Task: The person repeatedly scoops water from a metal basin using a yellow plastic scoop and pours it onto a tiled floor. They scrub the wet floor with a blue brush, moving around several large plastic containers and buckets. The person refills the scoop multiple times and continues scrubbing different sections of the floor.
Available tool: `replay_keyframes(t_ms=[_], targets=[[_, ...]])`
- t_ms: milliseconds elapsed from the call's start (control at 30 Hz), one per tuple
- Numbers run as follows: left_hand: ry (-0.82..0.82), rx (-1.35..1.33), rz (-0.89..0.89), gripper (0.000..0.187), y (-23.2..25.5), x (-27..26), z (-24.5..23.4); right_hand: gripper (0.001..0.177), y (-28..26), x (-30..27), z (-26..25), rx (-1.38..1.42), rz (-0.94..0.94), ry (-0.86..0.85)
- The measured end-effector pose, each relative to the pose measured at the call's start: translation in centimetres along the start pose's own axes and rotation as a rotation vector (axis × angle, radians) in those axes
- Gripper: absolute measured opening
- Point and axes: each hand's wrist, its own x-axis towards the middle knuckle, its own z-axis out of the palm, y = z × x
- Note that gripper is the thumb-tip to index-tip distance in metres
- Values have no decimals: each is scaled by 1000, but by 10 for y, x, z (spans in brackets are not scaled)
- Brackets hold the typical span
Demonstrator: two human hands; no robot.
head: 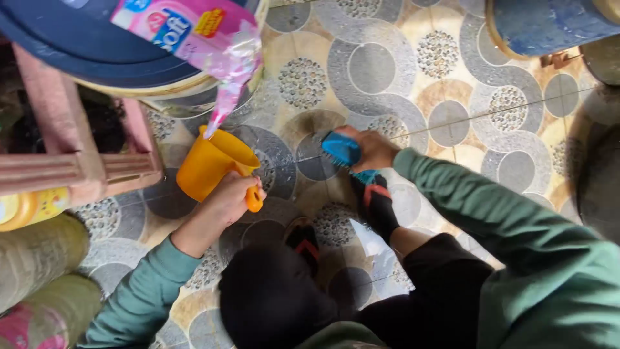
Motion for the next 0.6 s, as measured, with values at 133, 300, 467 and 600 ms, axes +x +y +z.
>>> replay_keyframes(t_ms=[133, 300, 467, 600], targets=[[156, -19, -31, 32, -42, 87, 40, 91, 14, 14, 37, -121, -51, -13], [246, 219, -124, 49, -38, 82, 103, 90, 49, 47, 72, -142, 57, 72], [261, 90, 41, 85, -49, 90, 145, 36, 69, 56, 137, -671, -498, 633], [225, 104, -20, 90, -3, 53, 194, 26, 77, 106, 157, -723, -481, 649]])
